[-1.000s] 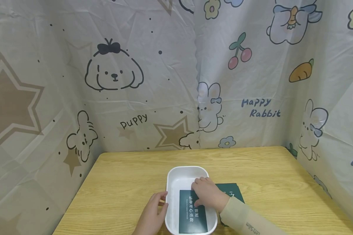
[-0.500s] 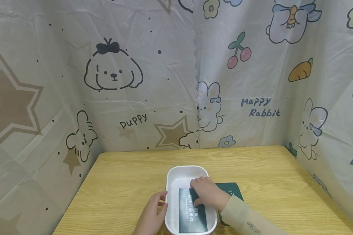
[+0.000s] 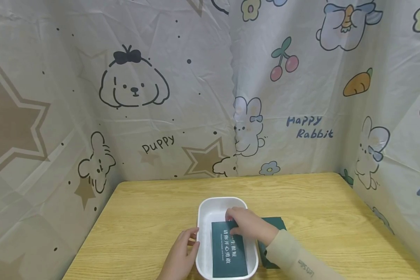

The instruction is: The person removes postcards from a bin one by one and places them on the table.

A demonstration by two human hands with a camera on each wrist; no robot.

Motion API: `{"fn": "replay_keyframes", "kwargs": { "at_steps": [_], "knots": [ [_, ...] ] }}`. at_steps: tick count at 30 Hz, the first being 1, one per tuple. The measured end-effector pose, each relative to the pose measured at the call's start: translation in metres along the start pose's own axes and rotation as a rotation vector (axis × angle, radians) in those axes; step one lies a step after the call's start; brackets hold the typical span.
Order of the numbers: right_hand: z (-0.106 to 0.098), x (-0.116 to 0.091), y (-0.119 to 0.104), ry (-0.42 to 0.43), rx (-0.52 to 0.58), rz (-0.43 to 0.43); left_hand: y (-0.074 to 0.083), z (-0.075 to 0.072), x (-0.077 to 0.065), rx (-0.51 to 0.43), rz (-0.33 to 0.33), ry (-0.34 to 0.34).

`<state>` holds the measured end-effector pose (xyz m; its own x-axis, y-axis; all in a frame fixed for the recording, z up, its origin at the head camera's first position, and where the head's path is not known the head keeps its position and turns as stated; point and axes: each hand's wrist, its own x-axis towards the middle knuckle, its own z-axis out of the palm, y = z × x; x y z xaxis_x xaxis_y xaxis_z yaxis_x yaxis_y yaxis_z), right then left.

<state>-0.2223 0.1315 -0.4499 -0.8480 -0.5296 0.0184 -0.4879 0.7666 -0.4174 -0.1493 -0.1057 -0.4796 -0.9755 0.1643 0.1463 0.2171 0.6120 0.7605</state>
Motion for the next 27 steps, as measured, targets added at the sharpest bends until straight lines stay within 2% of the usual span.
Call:
{"fn": "replay_keyframes", "kwargs": {
  "at_steps": [7,14,18,27],
  "knots": [
    [-0.007,-0.001,0.004,0.042,0.144,-0.021,0.001,0.000,0.000,0.001,-0.007,-0.002],
    [-0.015,-0.004,0.010,0.065,0.277,-0.037,0.000,-0.001,0.000,-0.001,0.021,0.007],
    [-0.020,-0.007,0.013,0.087,0.358,-0.001,0.000,-0.001,0.000,0.007,0.031,0.010],
    [-0.034,-0.016,0.023,0.208,0.525,0.108,-0.001,-0.001,-0.001,0.001,0.018,0.006]
  ]
}}
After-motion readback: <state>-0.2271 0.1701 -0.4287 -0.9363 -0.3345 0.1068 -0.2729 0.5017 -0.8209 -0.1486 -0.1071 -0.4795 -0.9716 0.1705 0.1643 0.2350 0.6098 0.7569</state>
